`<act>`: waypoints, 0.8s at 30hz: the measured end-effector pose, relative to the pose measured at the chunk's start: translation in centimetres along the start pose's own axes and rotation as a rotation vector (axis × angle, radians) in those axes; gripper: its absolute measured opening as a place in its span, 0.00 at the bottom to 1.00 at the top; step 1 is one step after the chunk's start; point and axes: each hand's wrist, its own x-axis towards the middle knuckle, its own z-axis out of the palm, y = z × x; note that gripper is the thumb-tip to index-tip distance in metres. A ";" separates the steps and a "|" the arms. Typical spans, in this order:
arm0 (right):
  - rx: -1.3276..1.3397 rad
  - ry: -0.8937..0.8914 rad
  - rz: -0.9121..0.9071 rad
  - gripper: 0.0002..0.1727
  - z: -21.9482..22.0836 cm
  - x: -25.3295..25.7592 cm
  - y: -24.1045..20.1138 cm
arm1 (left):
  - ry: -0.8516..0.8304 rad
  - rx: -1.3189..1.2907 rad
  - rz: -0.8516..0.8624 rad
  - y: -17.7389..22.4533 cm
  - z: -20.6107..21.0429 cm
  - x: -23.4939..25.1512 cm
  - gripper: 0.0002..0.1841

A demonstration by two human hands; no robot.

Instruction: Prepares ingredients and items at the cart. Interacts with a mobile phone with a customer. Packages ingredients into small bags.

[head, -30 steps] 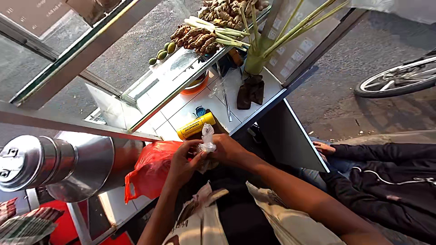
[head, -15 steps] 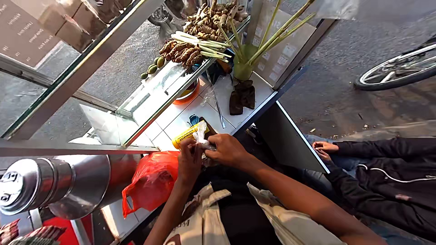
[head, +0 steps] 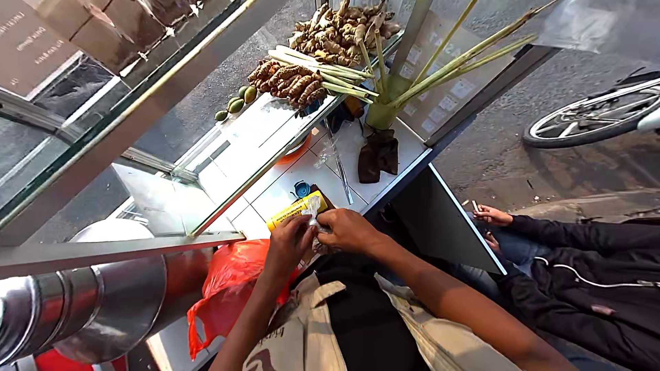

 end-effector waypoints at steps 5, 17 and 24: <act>-0.005 -0.008 -0.097 0.20 1.1 0.7 1.5 | -0.085 -0.085 -0.152 -0.8 0.1 -0.1 0.14; 0.218 0.095 -0.108 0.18 1.2 0.7 5.0 | -0.073 -0.673 -0.631 0.0 1.7 0.0 0.09; 0.139 0.348 -0.202 0.13 2.9 -2.3 3.3 | 0.078 -0.741 -0.717 2.2 4.2 0.1 0.08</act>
